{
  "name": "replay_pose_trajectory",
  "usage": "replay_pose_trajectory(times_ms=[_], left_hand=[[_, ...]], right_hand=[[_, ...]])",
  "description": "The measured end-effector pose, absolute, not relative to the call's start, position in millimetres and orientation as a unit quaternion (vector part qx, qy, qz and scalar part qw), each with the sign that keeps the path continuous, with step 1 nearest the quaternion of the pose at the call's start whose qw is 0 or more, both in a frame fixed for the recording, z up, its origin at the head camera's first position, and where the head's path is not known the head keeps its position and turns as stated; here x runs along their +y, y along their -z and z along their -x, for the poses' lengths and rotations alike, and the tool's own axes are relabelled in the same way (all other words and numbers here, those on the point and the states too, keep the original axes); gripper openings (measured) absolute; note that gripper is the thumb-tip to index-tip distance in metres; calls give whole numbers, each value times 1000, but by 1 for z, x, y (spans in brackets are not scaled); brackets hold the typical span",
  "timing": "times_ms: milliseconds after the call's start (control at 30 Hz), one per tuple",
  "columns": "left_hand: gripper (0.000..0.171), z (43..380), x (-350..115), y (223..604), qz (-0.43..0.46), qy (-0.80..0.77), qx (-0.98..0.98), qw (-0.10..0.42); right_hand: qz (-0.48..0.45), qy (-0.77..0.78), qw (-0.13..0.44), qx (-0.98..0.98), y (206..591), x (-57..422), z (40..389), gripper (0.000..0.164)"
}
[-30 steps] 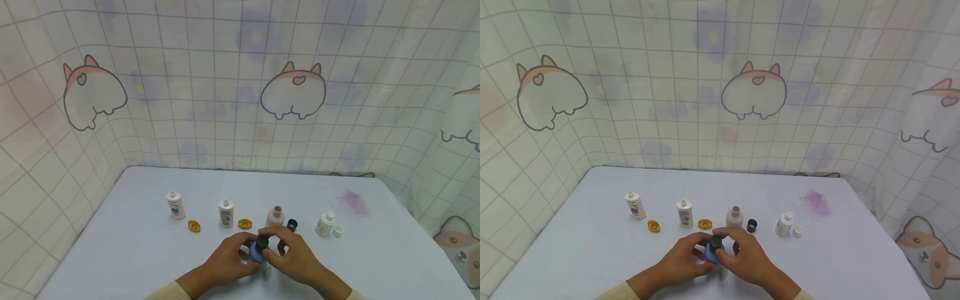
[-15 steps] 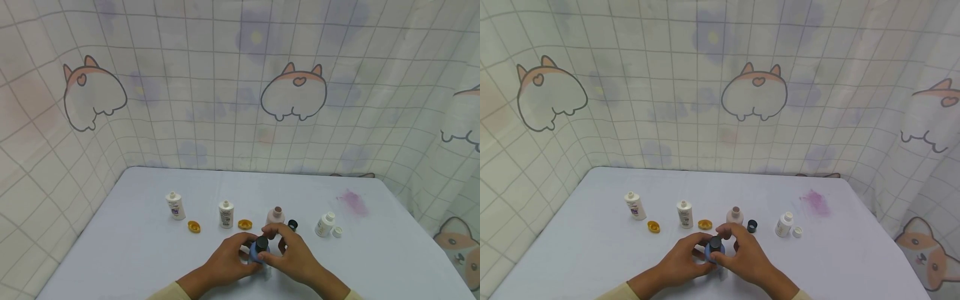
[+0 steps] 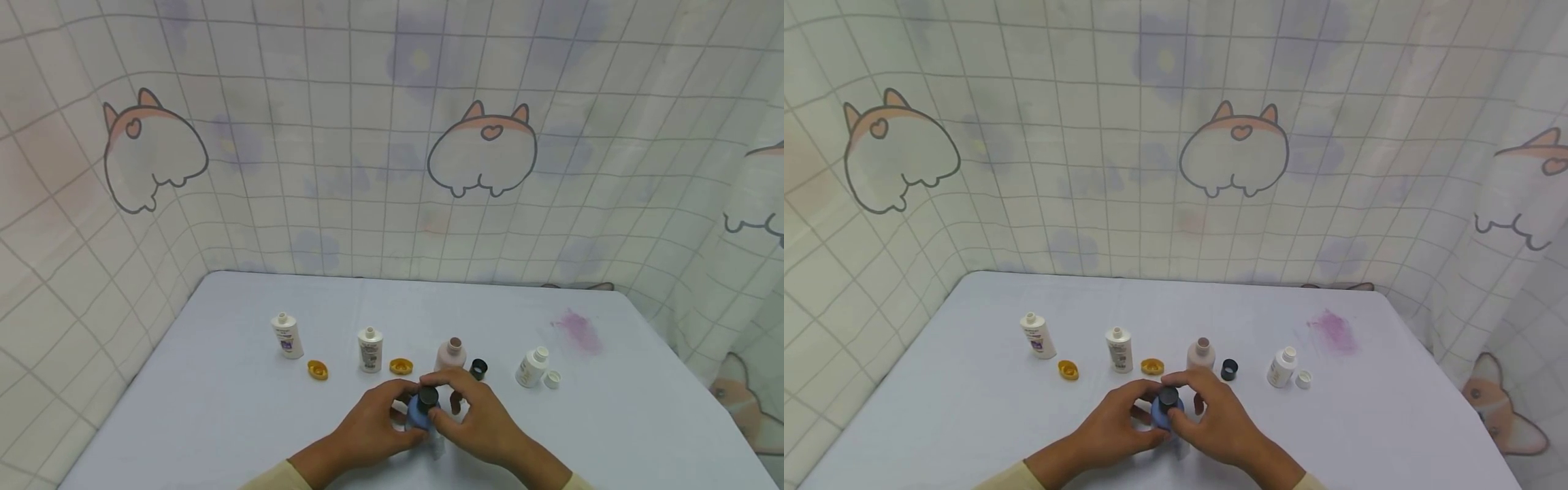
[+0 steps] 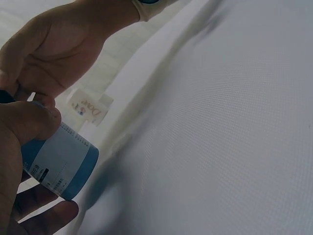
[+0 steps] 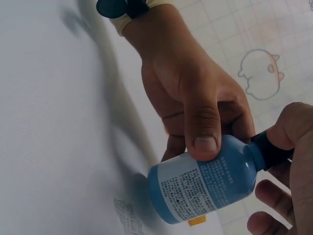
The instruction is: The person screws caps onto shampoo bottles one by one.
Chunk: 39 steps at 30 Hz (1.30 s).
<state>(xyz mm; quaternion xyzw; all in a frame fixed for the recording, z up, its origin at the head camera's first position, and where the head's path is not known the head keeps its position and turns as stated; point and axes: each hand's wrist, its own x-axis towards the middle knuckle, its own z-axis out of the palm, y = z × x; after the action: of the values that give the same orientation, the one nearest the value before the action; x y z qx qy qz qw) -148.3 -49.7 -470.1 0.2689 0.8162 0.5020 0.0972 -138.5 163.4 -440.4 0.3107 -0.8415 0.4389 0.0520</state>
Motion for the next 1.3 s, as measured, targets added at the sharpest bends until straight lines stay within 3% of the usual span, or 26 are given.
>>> replay_pose_trajectory(times_ms=[167,367,767,1300], left_hand=[[53,148,-50,472,-273,-505,814,93],[50,148,-50,472,-283,-515,805,85],[54,147,-49,468,-263,-507,814,105],[52,146,-51,468,-268,-506,814,98]], right_hand=[[-284,-446,43,-848,439,162,138,36],[-249,-454,38,-855,441,162,138,43],[-340,-464,65,-816,445,165,140,55],[-280,-450,60,-846,444,164,138,39]])
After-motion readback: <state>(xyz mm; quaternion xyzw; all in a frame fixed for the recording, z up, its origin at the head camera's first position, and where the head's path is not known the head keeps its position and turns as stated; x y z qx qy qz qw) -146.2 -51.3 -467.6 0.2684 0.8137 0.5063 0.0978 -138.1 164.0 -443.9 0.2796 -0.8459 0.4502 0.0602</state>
